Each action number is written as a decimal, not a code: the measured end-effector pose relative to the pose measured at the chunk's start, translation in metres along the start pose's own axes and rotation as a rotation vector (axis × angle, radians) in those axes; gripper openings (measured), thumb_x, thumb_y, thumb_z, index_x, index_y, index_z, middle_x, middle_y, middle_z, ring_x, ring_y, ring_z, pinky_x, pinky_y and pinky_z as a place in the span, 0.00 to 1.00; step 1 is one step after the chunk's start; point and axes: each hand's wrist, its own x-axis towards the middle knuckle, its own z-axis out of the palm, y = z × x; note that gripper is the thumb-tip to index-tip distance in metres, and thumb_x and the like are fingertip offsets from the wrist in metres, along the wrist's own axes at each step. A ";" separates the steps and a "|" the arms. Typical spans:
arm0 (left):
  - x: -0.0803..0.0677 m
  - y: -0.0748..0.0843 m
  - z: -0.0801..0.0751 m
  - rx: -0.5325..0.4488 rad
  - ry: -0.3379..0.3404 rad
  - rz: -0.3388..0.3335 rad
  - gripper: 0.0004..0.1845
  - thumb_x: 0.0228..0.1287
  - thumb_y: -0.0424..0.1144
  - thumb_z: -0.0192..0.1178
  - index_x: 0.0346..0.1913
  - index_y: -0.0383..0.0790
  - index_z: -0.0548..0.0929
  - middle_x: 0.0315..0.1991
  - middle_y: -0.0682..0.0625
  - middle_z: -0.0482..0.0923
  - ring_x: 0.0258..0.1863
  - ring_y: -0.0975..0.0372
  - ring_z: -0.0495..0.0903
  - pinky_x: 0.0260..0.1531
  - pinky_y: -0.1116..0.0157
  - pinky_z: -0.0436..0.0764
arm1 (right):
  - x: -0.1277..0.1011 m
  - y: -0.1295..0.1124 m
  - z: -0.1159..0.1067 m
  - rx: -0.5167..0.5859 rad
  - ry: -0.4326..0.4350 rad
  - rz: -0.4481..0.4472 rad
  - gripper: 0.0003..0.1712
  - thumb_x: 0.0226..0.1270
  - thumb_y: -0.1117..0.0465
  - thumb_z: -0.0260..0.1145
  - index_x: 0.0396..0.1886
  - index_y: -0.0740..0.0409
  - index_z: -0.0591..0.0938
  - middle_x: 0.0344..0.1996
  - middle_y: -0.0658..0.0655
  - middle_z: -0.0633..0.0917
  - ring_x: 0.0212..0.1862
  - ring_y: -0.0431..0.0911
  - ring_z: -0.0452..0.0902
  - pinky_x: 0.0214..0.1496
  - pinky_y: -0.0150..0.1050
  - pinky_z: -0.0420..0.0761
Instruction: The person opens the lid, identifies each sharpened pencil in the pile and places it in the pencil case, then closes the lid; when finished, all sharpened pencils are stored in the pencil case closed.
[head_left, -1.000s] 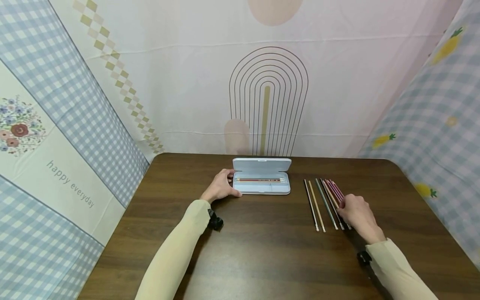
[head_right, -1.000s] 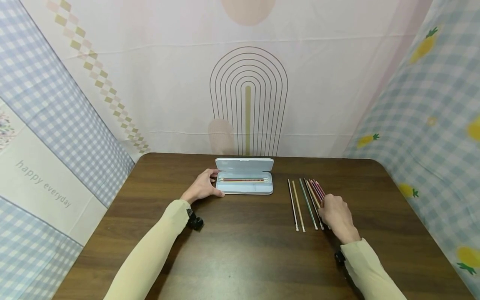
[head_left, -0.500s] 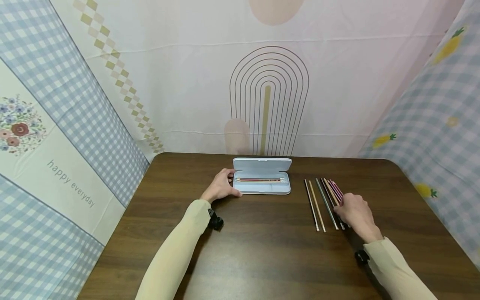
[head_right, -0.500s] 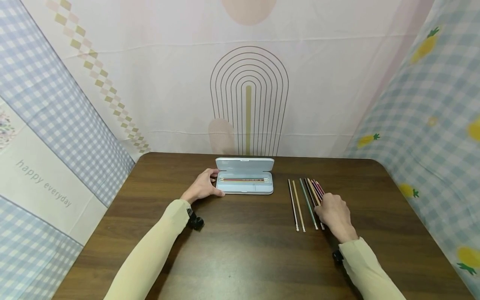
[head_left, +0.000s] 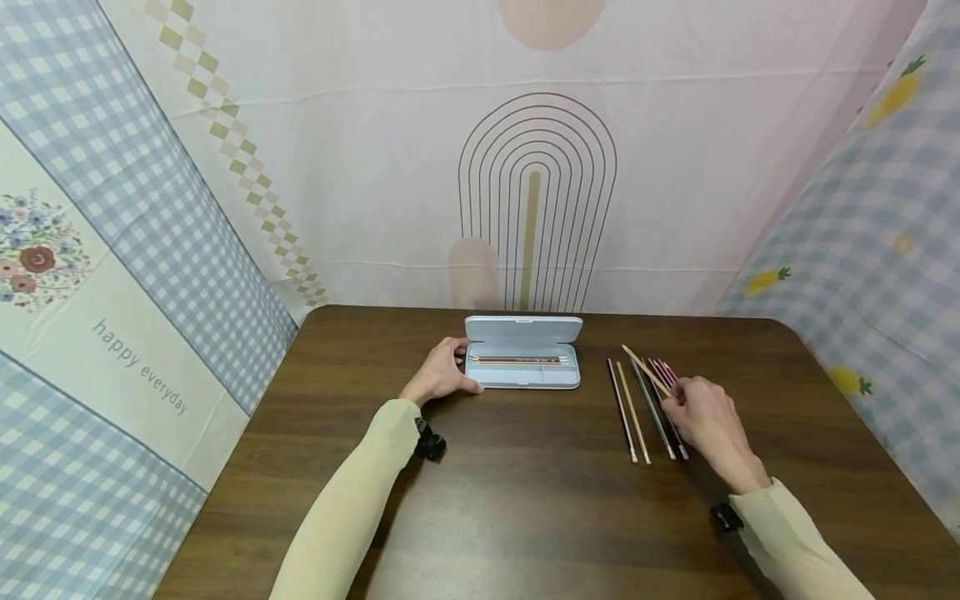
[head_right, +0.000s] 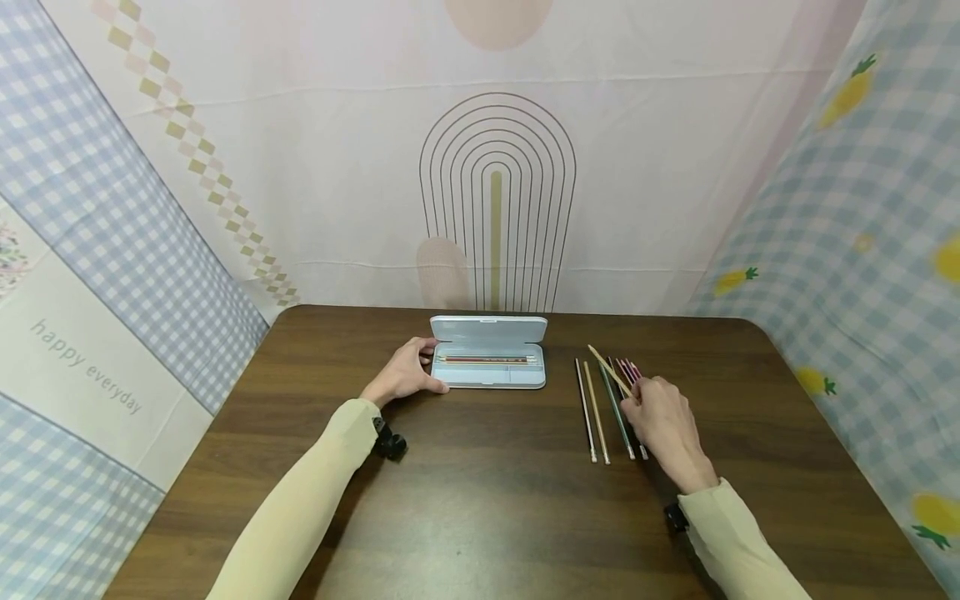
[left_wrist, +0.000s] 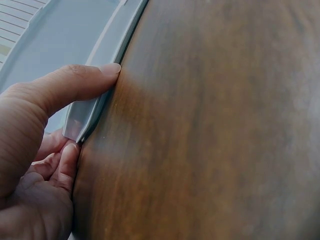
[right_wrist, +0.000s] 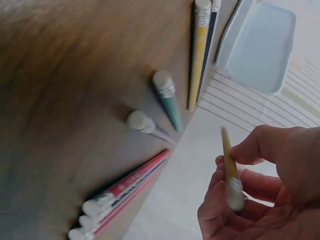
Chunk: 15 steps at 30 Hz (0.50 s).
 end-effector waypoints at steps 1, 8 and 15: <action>0.000 0.000 0.000 -0.001 0.000 -0.001 0.51 0.48 0.36 0.86 0.77 0.31 0.73 0.70 0.38 0.76 0.67 0.48 0.79 0.73 0.51 0.80 | 0.000 -0.002 -0.001 0.002 0.009 -0.010 0.07 0.69 0.64 0.64 0.30 0.61 0.84 0.27 0.58 0.82 0.29 0.50 0.75 0.31 0.42 0.72; 0.000 0.000 0.000 -0.006 0.001 -0.006 0.51 0.49 0.36 0.86 0.77 0.32 0.73 0.70 0.38 0.76 0.68 0.48 0.79 0.73 0.51 0.79 | 0.000 -0.018 -0.002 0.047 -0.008 -0.054 0.08 0.72 0.66 0.63 0.38 0.66 0.87 0.34 0.62 0.82 0.32 0.51 0.75 0.34 0.42 0.73; 0.000 0.001 -0.001 -0.003 -0.004 -0.005 0.51 0.48 0.36 0.86 0.77 0.32 0.73 0.70 0.38 0.76 0.67 0.47 0.79 0.73 0.51 0.80 | 0.003 -0.030 0.002 0.063 0.025 -0.137 0.07 0.72 0.69 0.64 0.41 0.68 0.88 0.36 0.63 0.86 0.31 0.49 0.76 0.33 0.42 0.74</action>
